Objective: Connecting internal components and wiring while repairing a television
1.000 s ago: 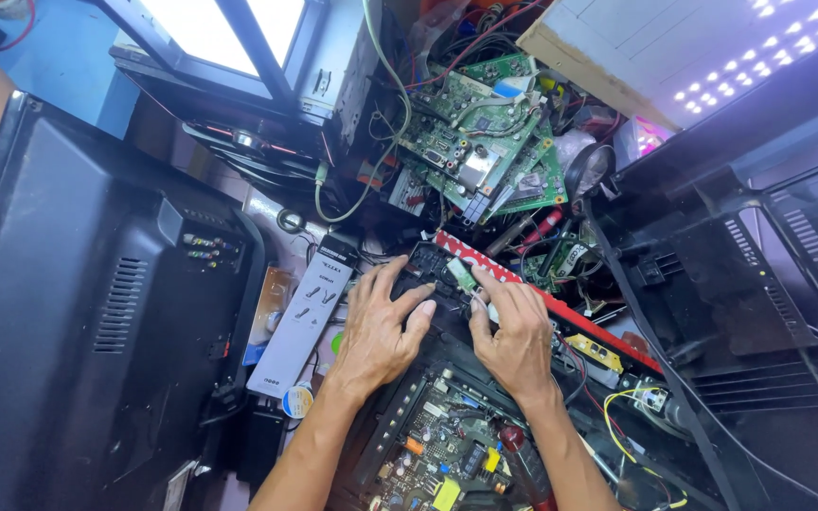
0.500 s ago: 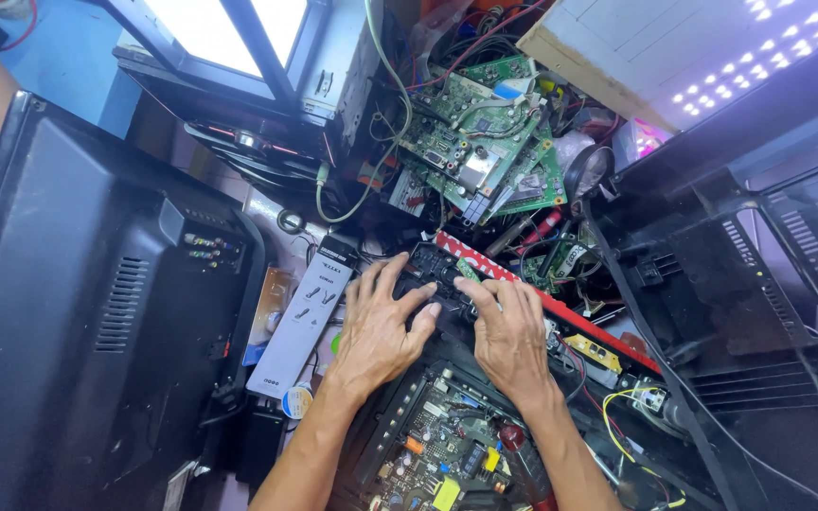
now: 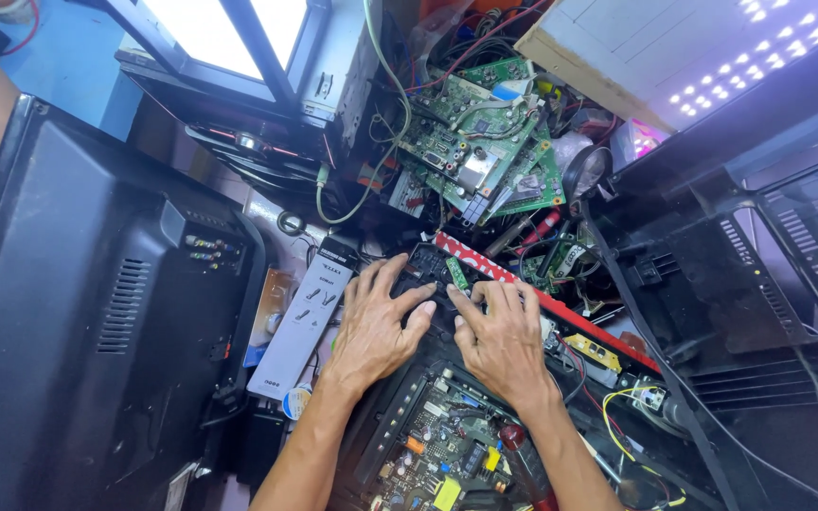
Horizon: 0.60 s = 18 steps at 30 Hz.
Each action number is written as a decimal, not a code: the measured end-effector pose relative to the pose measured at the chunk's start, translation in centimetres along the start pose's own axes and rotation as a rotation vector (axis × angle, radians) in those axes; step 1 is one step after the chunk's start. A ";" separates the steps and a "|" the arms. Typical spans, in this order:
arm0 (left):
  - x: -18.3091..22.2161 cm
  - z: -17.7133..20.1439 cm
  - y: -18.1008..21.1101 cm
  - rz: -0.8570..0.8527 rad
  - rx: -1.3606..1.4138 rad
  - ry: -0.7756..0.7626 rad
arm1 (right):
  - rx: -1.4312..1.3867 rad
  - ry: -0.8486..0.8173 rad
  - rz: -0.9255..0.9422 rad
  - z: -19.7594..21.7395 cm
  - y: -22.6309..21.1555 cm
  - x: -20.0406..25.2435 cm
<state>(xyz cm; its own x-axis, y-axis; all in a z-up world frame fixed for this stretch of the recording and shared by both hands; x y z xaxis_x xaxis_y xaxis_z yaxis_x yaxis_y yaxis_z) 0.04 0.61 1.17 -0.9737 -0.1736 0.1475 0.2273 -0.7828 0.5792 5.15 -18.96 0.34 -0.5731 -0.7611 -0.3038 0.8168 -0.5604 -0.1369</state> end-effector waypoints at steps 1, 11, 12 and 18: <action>0.0 0.0 0.0 -0.001 0.000 0.000 | 0.001 0.001 -0.001 0.0 0.0 -0.1; 0.3 0.2 0.5 0.044 -0.031 0.012 | -0.017 -0.018 0.016 0.7 -0.2 -0.4; 0.3 0.3 0.5 0.053 -0.034 0.008 | -0.018 -0.015 0.019 0.8 -0.3 -0.5; 0.3 0.2 0.6 0.073 -0.016 -0.013 | -0.009 0.033 -0.027 -0.3 0.1 -0.4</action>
<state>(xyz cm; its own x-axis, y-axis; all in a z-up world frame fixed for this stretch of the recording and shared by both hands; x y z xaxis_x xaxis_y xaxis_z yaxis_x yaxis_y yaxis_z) -0.07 0.23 1.75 -0.9542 -0.2234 0.1991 0.2977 -0.7776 0.5538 5.48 -18.67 0.14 -0.5927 -0.7343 -0.3309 0.8016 -0.5775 -0.1544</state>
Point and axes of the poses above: each hand's wrist, its own x-axis away from the middle knuckle, its own z-axis out of the back of the hand, y = z × x, the point moved 1 cm from there along -x, towards the middle knuckle, and after that the axes turned 10 degrees about z, right-handed, at the moved point
